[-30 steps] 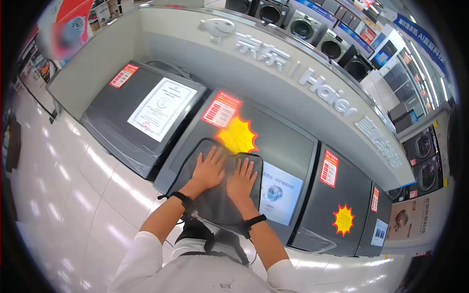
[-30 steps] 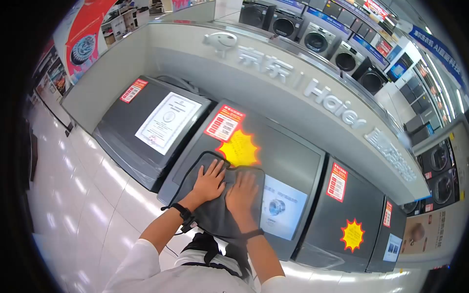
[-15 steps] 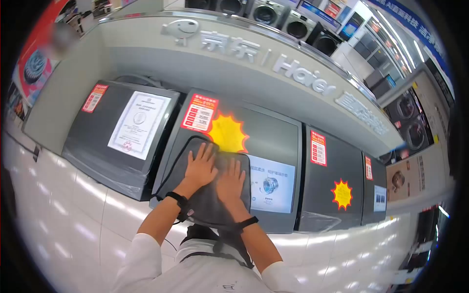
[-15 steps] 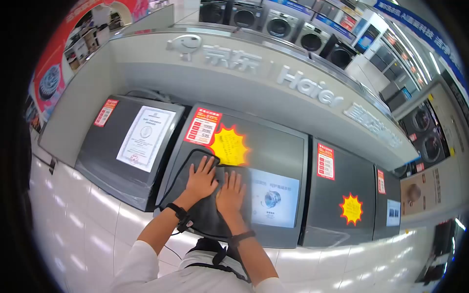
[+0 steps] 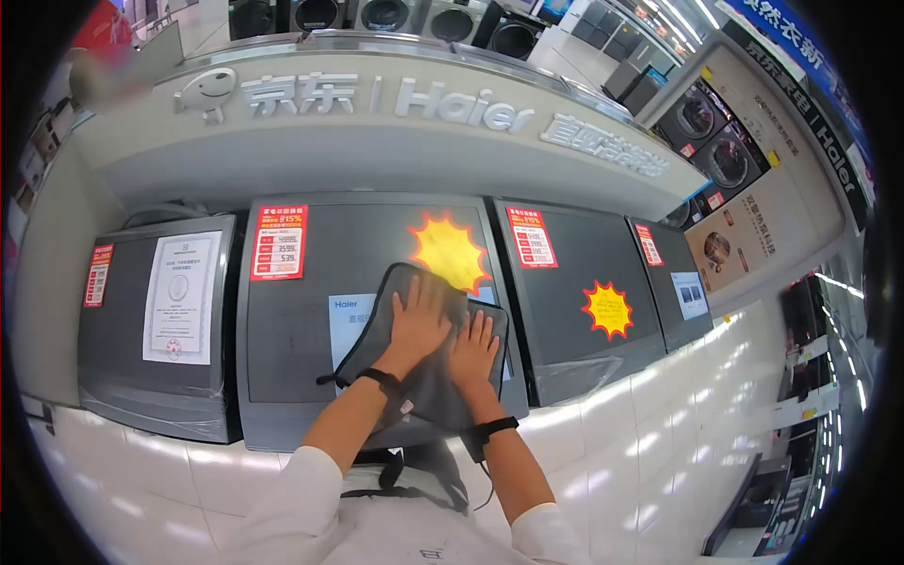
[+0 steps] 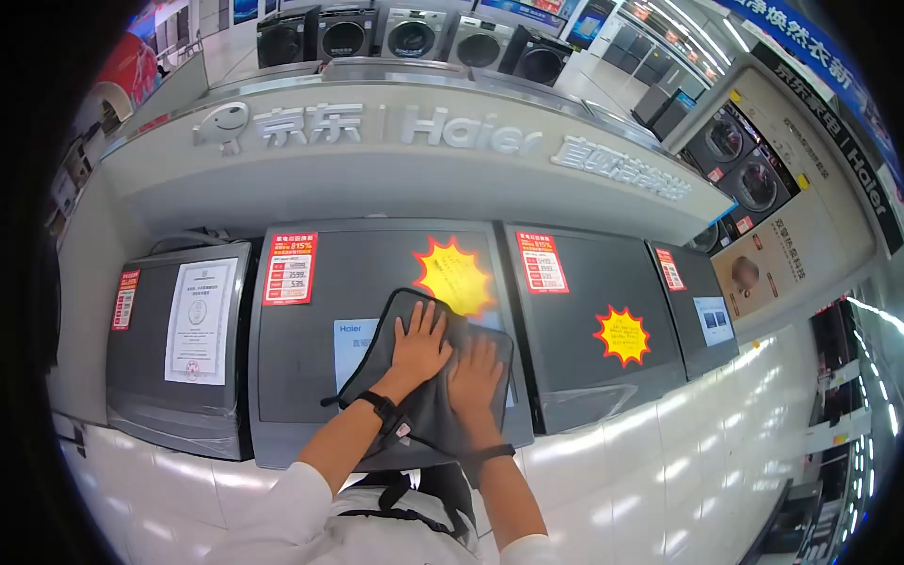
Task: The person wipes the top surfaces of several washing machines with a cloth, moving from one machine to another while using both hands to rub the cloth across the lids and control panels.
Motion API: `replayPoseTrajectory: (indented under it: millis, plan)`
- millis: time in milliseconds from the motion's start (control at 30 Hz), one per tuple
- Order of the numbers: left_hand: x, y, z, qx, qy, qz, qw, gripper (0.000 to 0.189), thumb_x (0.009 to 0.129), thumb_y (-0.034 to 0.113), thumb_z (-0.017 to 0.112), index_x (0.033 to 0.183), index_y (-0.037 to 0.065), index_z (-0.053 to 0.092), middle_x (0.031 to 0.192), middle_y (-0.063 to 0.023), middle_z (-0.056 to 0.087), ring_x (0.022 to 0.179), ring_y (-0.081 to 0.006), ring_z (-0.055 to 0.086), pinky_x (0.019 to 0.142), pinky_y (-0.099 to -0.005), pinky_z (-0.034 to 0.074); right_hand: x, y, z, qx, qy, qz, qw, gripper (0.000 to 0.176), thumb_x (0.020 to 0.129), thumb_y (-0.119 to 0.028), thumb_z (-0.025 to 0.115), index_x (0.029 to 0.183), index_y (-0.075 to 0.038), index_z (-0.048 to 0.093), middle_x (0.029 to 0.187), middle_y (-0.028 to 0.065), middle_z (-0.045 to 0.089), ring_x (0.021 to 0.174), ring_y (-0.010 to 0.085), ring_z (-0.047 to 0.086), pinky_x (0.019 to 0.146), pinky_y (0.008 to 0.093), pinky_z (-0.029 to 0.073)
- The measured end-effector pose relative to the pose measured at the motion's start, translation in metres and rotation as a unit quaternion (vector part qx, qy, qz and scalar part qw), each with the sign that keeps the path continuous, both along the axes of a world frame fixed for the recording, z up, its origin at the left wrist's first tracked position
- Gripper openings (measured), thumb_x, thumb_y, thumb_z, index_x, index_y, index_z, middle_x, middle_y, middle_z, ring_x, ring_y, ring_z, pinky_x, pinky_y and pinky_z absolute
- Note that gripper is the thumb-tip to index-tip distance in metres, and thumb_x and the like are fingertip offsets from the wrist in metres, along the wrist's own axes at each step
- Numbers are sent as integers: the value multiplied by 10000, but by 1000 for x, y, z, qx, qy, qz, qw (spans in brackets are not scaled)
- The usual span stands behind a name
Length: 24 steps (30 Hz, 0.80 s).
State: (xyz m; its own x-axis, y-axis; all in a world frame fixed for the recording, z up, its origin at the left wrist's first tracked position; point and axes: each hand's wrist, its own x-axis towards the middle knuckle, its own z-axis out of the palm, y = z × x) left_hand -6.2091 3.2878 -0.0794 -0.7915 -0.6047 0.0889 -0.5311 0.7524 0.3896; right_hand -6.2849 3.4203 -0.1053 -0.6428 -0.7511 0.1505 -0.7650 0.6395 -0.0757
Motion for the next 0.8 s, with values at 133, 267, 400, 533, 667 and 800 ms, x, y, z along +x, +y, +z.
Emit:
replayPoseTrajectory:
  millis: [133, 267, 400, 533, 667, 800]
  plan:
    - [43, -5, 2, 20, -17, 19, 999, 617, 968, 353, 480, 1535, 113, 445, 1679, -121, 260, 1569, -326, 171, 1170, -700, 209, 21, -27, 2, 17, -10, 22, 1000, 652, 975, -298, 523, 1559, -48, 376, 1638, 214, 293, 1539, 407, 210, 1183, 637, 229]
    - [121, -10, -1, -12, -4, 68, 998, 577, 954, 325, 505, 1484, 96, 503, 1672, -127, 279, 1560, -331, 210, 1151, -708, 244, 89, -44, 1, 10, -19, 106, 994, 670, 967, -315, 528, 1562, -45, 379, 1641, 216, 288, 1543, 400, 205, 1194, 628, 210]
    - [233, -24, 11, -15, -69, 100, 992, 530, 931, 308, 532, 1383, 34, 566, 1673, -135, 278, 1561, -334, 212, 1141, -710, 252, 178, -62, 17, -20, -82, 230, 969, 649, 959, -274, 530, 1540, -17, 399, 1625, 230, 318, 1530, 415, 236, 1177, 644, 235]
    - [312, -31, 4, -26, -90, 182, 979, 585, 910, 319, 553, 1418, 29, 536, 1675, -138, 270, 1565, -338, 200, 1151, -707, 226, 248, -77, 18, -27, -92, 311, 946, 668, 938, -319, 567, 1530, -41, 432, 1618, 204, 342, 1528, 390, 248, 1190, 614, 233]
    - [303, -9, 6, -23, -118, 212, 970, 626, 905, 329, 549, 1434, -3, 510, 1681, -161, 238, 1572, -362, 160, 1127, -730, 232, 233, -59, 18, -58, -107, 355, 927, 641, 931, -323, 584, 1502, -52, 474, 1608, 174, 370, 1522, 360, 272, 1194, 580, 255]
    - [240, 21, 6, -28, -100, 169, 980, 670, 915, 368, 551, 1485, 23, 476, 1670, -208, 235, 1566, -405, 149, 1109, -748, 239, 150, 0, 34, -47, -101, 278, 954, 589, 935, -325, 592, 1463, -72, 523, 1584, 151, 414, 1491, 353, 337, 1174, 572, 294]
